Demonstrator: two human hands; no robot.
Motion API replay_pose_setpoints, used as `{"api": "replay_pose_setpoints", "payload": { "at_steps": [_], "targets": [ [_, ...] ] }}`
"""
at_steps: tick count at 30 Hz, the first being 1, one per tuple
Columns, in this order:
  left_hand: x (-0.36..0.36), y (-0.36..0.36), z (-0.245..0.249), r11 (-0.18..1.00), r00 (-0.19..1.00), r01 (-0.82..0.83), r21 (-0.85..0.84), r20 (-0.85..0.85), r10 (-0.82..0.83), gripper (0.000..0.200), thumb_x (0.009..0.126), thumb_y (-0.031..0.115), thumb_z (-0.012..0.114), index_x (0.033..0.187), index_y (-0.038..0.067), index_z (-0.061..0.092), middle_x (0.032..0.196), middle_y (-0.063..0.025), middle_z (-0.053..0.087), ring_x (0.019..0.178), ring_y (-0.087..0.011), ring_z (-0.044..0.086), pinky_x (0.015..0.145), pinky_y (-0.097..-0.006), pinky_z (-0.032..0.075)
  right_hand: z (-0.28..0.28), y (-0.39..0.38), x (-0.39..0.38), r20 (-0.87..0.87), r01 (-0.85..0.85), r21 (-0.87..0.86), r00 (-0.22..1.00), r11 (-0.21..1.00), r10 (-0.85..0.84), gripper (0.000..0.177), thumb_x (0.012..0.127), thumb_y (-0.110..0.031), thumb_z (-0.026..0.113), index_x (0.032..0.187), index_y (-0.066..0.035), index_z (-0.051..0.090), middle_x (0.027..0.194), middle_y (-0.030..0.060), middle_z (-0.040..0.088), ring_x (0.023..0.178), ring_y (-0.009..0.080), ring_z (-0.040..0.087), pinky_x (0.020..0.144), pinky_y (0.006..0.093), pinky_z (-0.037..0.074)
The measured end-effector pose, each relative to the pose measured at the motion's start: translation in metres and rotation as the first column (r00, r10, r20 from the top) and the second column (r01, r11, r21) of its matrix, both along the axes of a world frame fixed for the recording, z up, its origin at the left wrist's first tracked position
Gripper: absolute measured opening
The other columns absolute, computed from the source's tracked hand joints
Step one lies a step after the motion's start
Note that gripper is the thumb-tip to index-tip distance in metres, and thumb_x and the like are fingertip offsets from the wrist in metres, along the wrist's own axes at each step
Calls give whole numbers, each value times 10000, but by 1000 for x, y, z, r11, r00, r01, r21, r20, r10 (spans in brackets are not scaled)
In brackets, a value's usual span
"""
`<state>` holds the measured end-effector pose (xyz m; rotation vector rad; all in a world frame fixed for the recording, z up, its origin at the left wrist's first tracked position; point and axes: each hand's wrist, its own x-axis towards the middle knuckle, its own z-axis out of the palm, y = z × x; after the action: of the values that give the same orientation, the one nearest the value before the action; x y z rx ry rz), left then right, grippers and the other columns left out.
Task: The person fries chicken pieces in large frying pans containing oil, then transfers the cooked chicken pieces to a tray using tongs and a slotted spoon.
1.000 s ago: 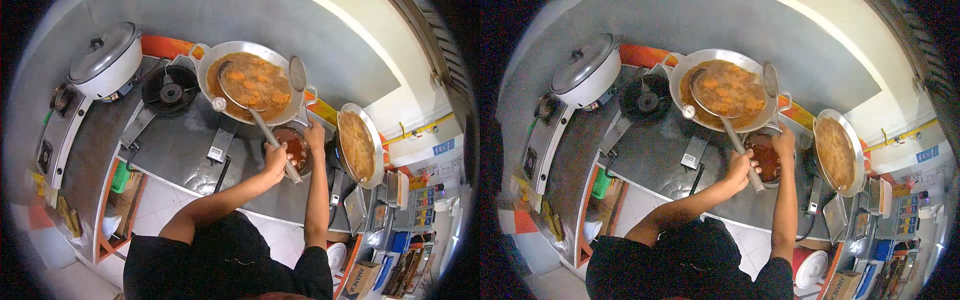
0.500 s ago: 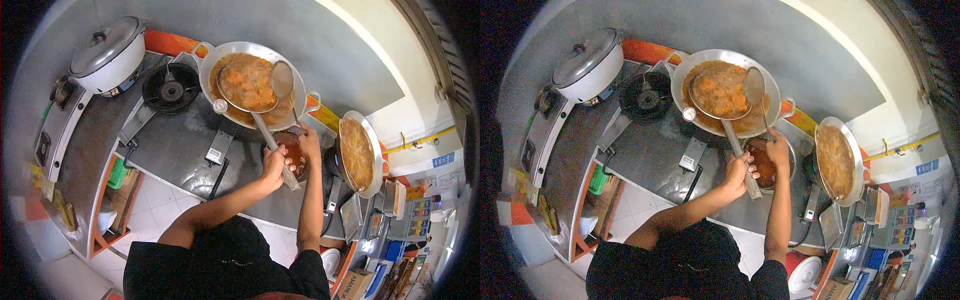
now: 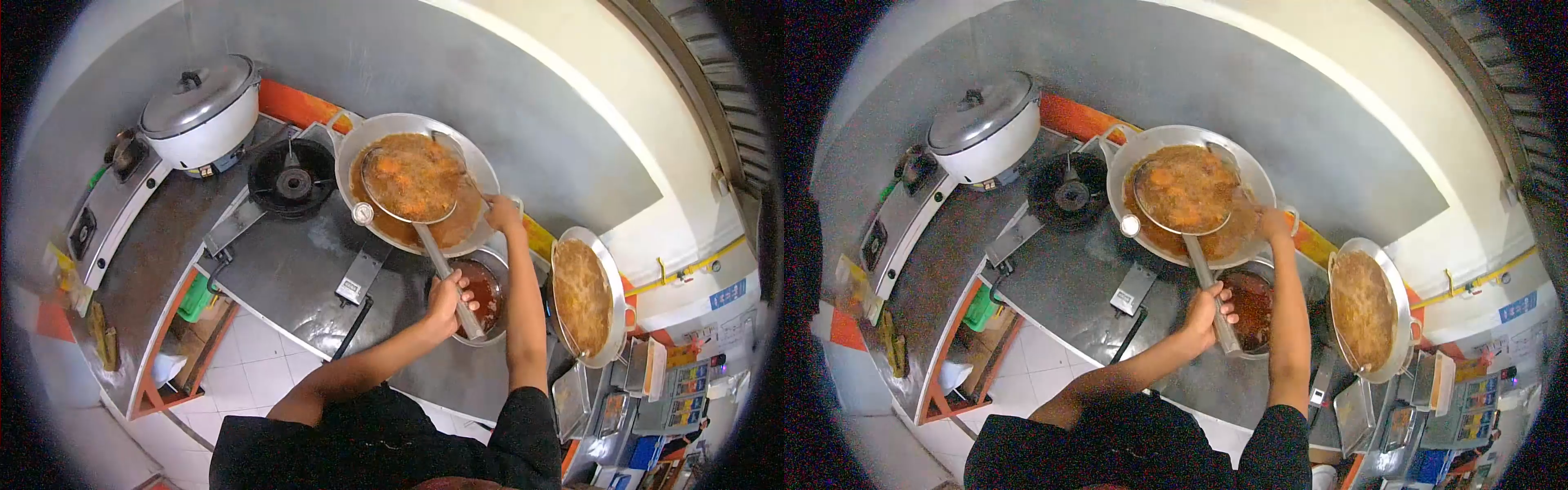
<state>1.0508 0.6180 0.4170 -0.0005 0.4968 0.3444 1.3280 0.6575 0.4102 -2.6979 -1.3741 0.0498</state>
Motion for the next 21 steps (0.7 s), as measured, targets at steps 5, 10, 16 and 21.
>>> {"api": "replay_pose_setpoints", "payload": {
  "at_steps": [5, 10, 16, 21],
  "targets": [
    [3, 3, -10, 999, 999, 36, 1, -26, -36, 105, 911, 186, 453, 911, 174, 348, 667, 32, 376, 474, -82, 344, 413, -257, 330, 19, -16, -6, -3, 19, 33, 1000, 999, -19, 466, 673, -57, 519, 1123, -132, 616, 965, 223, 620, 909, 339, 608, 808, 392, 476],
    [10, 5, -10, 998, 998, 46, 37, -53, -44, 135, 901, 187, 503, 970, 175, 387, 593, 49, 338, 446, -62, 322, 393, -240, 307, 6, -29, -25, 68, -66, 114, 996, 991, 58, 457, 680, -55, 520, 1116, -151, 621, 898, 214, 622, 852, 359, 605, 753, 415, 475],
    [4, 11, -36, 992, 996, 78, 100, 30, -82, 188, 876, 165, 558, 959, 169, 390, 563, 63, 317, 414, -50, 314, 376, -218, 290, 9, -82, -26, -4, 79, 187, 997, 979, -79, 447, 666, -81, 557, 1101, -161, 623, 920, 214, 623, 893, 355, 598, 810, 421, 472],
    [-10, 31, -50, 975, 975, 161, 156, 128, -182, 173, 869, 135, 558, 881, 187, 393, 558, 76, 314, 420, -38, 312, 380, -207, 283, 8, -126, -68, 12, 49, 463, 998, 885, -61, 420, 722, -35, 496, 1125, -101, 596, 889, 251, 600, 823, 383, 596, 734, 406, 467]
  ]
}}
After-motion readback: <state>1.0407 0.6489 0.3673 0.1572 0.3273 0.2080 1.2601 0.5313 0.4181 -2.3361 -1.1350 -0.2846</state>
